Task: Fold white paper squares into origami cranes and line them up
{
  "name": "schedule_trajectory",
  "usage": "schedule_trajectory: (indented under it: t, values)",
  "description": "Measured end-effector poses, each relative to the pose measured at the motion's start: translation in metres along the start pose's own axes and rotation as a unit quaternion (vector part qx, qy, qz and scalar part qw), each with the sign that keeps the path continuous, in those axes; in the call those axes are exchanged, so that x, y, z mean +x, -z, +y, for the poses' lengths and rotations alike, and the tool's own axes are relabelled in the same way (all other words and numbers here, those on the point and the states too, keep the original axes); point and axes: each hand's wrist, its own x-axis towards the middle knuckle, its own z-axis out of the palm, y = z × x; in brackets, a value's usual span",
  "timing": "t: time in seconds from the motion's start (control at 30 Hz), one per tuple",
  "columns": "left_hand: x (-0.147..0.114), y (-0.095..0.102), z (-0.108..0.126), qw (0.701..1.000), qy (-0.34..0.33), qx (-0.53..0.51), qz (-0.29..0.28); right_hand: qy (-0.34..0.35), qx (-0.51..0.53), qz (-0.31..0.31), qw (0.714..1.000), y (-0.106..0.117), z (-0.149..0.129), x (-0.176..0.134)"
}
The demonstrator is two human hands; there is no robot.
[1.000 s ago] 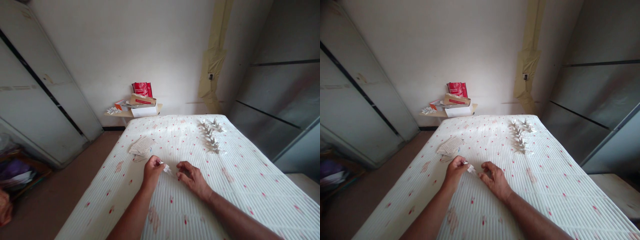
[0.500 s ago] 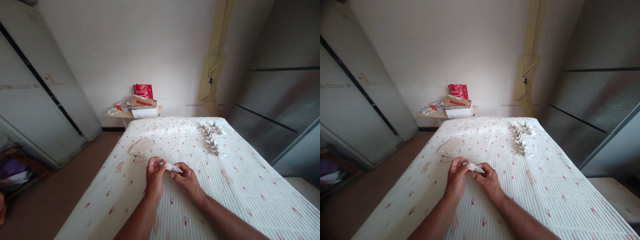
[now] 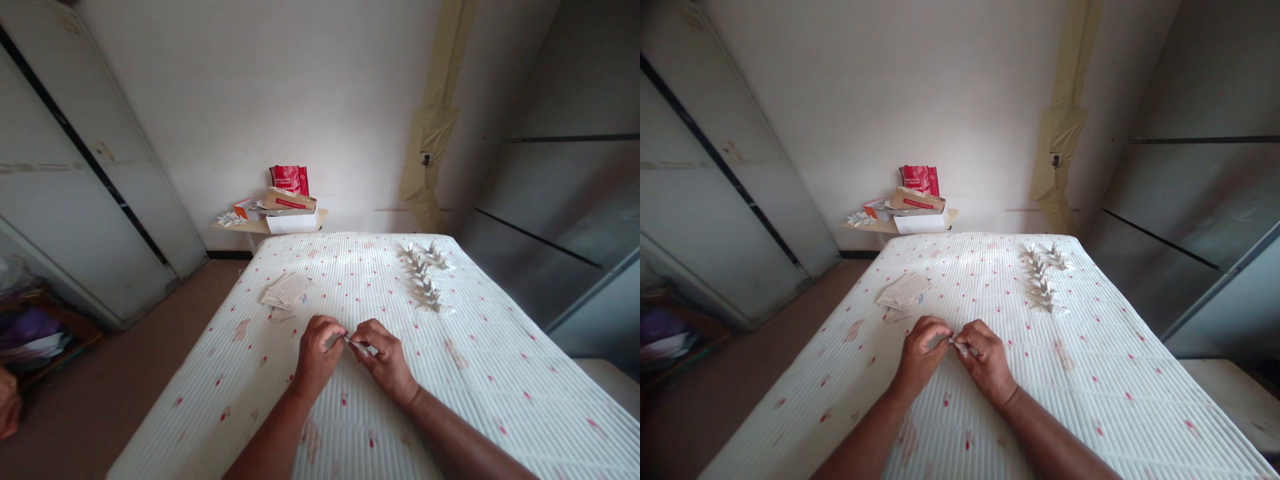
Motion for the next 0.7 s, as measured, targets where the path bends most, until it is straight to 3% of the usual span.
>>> schedule_trajectory:
  t: [0.17, 0.3, 0.43, 0.7]
  values:
    - [-0.002, -0.002, -0.009, 0.993, -0.024, 0.104, -0.051, 0.135, -0.202, -0.047, 0.969, 0.003, 0.005, -0.004]
    - [-0.011, 0.0, -0.016, 0.984, -0.029, 0.145, -0.098, 0.178, -0.288, -0.109, 0.934, 0.002, 0.007, -0.008]
    - [-0.027, 0.005, -0.014, 0.978, -0.041, 0.144, -0.144, 0.192, -0.316, -0.174, 0.913, 0.001, 0.005, -0.013]
    - [-0.04, 0.011, -0.007, 0.958, -0.061, 0.179, -0.216, 0.131, -0.28, -0.23, 0.923, 0.005, 0.007, -0.018]
